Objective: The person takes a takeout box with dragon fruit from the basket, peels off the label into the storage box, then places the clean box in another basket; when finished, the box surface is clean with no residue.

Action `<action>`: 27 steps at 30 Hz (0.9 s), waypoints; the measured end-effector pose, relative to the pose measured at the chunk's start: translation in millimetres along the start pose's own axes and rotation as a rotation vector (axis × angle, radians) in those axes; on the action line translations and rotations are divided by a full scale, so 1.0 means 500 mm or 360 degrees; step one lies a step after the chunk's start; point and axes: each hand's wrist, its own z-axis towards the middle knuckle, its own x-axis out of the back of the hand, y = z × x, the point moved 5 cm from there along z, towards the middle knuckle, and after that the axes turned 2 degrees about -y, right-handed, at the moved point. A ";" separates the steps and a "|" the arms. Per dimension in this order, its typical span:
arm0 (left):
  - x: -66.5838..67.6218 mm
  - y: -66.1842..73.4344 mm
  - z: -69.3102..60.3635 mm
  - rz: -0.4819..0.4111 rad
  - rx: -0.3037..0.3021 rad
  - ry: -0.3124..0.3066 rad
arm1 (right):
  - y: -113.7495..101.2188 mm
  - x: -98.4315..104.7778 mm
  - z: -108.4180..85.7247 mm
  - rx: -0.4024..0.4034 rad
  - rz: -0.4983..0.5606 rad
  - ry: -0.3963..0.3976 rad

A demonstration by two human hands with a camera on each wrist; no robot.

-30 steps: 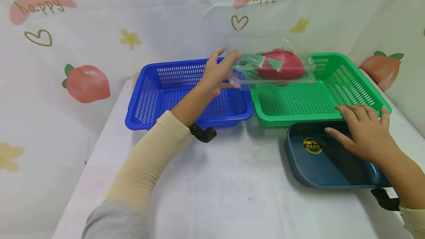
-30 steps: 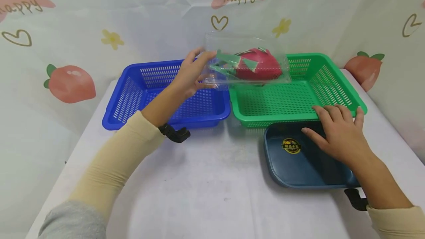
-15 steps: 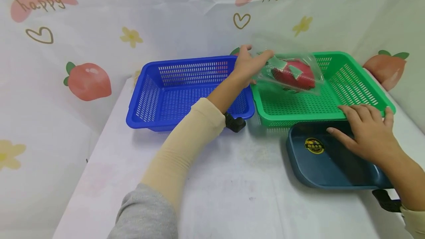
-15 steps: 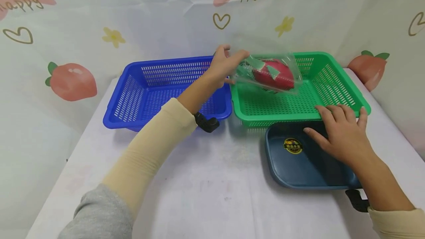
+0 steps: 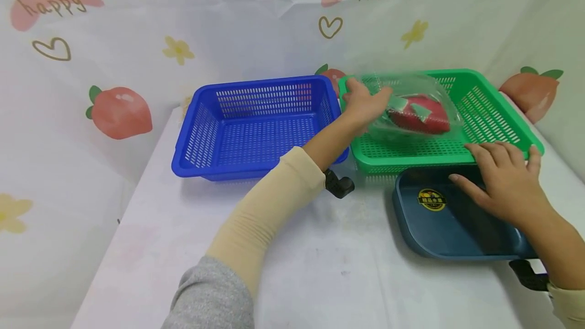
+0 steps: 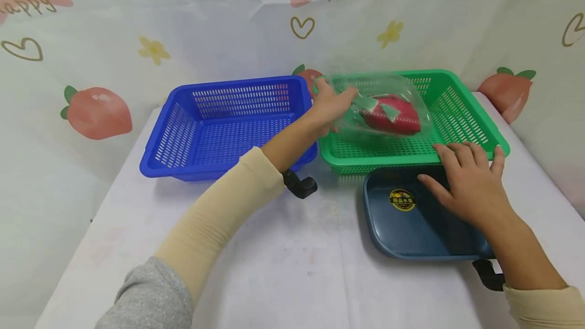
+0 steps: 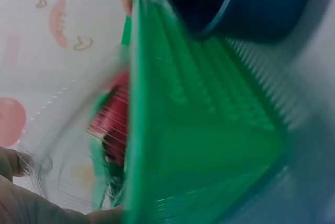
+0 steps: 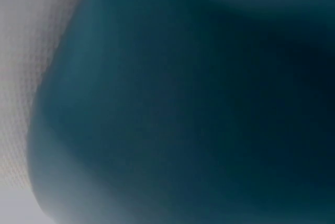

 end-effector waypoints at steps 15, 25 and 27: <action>-0.057 -0.048 -0.002 -0.0186 0.0136 -0.0021 | -0.001 -0.006 0.002 0.0000 0.0014 0.0003; -0.046 -0.051 -0.002 -0.0071 0.0235 -0.0249 | 0.001 -0.009 -0.001 -0.0003 0.0044 0.0020; -0.036 -0.050 -0.016 -0.0023 0.0164 -0.0309 | -0.001 -0.012 -0.003 -0.0010 0.0072 0.0009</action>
